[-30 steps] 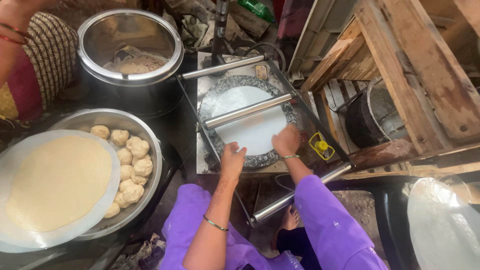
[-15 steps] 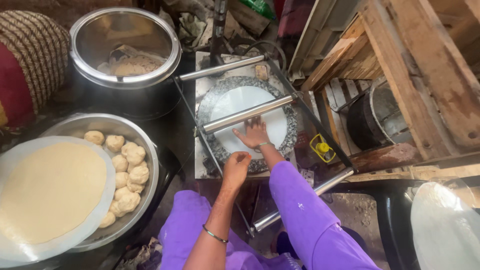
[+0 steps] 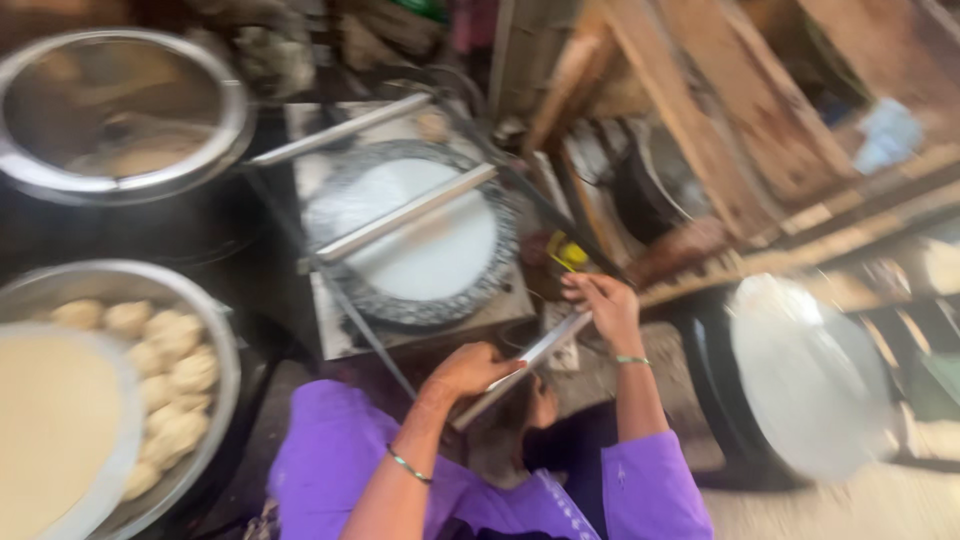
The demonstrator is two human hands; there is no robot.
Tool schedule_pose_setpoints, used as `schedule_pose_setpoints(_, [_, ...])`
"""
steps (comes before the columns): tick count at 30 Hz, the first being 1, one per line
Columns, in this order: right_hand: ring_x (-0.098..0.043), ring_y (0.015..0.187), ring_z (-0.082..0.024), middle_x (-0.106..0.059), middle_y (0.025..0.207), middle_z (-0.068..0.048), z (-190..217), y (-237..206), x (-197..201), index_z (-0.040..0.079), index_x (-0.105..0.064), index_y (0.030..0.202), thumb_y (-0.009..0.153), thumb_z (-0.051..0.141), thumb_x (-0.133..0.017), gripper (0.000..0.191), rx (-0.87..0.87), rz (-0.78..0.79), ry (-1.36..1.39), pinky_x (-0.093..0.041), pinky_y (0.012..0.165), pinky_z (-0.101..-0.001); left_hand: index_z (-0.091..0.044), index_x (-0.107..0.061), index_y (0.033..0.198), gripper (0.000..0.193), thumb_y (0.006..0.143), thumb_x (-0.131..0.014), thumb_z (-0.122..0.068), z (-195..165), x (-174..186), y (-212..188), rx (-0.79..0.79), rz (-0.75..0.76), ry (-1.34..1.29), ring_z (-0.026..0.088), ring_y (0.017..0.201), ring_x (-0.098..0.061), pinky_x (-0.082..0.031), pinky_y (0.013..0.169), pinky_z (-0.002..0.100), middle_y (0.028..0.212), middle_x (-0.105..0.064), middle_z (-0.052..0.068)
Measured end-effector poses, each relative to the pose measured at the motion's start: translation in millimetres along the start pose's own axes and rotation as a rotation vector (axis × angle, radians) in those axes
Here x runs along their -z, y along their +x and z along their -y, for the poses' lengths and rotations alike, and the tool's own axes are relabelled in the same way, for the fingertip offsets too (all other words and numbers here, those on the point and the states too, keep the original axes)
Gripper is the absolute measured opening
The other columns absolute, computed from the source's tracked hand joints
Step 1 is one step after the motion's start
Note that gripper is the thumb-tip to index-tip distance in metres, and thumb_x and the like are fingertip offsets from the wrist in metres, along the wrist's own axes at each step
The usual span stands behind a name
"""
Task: The person sits at a manual lever press, places dough balls from a steel basin onto the press plate, and pulls the lever to flatten each ball into a thin round disc. They peel each flattened disc off with a plastic sheet and stack the finished discs on a plate, repeating the cycle.
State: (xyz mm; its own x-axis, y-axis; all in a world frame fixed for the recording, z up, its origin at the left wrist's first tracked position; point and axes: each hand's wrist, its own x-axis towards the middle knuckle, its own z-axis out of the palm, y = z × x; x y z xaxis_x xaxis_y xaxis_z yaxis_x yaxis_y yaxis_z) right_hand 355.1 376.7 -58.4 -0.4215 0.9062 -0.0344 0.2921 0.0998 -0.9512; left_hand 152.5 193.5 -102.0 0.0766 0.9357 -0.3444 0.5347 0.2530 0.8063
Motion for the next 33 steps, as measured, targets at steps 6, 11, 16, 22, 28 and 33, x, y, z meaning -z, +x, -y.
schedule_pose_setpoints(6, [-0.075, 0.077, -0.014, -0.081, 0.094, -0.011, -77, -55, 132, -0.001, -0.08, 0.103, 0.099, 0.017, -0.067, 0.023, -0.057, -0.457, -0.351, -0.057, 0.069, -0.0264, -0.006, -0.075, 0.099, 0.053, 0.073, -0.086, -0.051, -32, -34, -17, 0.124, -0.108, 0.269, 0.038, 0.097, -0.071, -0.057, 0.084, 0.049, 0.099, -0.074, 0.02])
schedule_pose_setpoints(11, [-0.073, 0.069, -0.018, -0.077, 0.09, -0.011, -130, -48, 173, -0.003, -0.072, 0.112, 0.096, 0.018, -0.064, 0.028, -0.344, -0.469, 0.3, -0.057, 0.057, -0.0293, -0.008, -0.076, 0.099, 0.034, 0.075, -0.08, -0.033, -36, -45, -24, 0.226, -0.176, 0.362, 0.038, 0.096, -0.072, -0.058, 0.084, 0.049, 0.097, -0.075, 0.019])
schedule_pose_setpoints(16, [-0.069, 0.063, -0.019, -0.071, 0.086, -0.011, -126, -25, 166, -0.007, -0.061, 0.121, 0.091, 0.013, -0.071, 0.037, -0.426, -0.623, 0.28, -0.054, 0.05, -0.0318, -0.008, -0.076, 0.097, 0.028, 0.076, -0.073, -0.026, -45, -44, -29, 0.222, -0.208, 0.406, 0.039, 0.092, -0.073, -0.059, 0.083, 0.049, 0.094, -0.075, 0.019])
schedule_pose_setpoints(22, [-0.064, 0.066, -0.015, -0.062, 0.094, -0.008, -113, 6, 164, -0.011, -0.045, 0.134, 0.088, 0.005, -0.083, 0.062, -0.192, -0.818, 0.139, -0.053, 0.049, -0.0283, -0.007, -0.074, 0.094, 0.027, 0.078, -0.072, -0.028, -59, -35, -40, 0.201, -0.256, 0.406, 0.04, 0.087, -0.072, -0.058, 0.079, 0.051, 0.089, -0.074, 0.019])
schedule_pose_setpoints(28, [-0.073, 0.07, -0.018, -0.072, 0.098, -0.015, -115, 44, 181, 0.003, -0.01, 0.158, 0.082, -0.007, -0.078, 0.102, -0.14, -0.869, 0.382, -0.057, 0.049, -0.0287, -0.007, -0.073, 0.093, 0.027, 0.076, -0.072, -0.028, -61, -33, -44, 0.222, -0.264, 0.382, 0.04, 0.086, -0.072, -0.057, 0.078, 0.051, 0.086, -0.073, 0.02])
schedule_pose_setpoints(33, [-0.075, 0.07, -0.015, -0.074, 0.102, -0.008, -123, 63, 189, 0.013, -0.012, 0.16, 0.091, 0.01, -0.084, 0.099, -0.148, -0.837, 0.457, -0.056, 0.047, -0.0267, -0.005, -0.073, 0.09, 0.025, 0.073, -0.073, -0.022, -54, -36, -41, 0.186, -0.282, 0.351, 0.039, 0.085, -0.072, -0.057, 0.077, 0.051, 0.085, -0.073, 0.02])
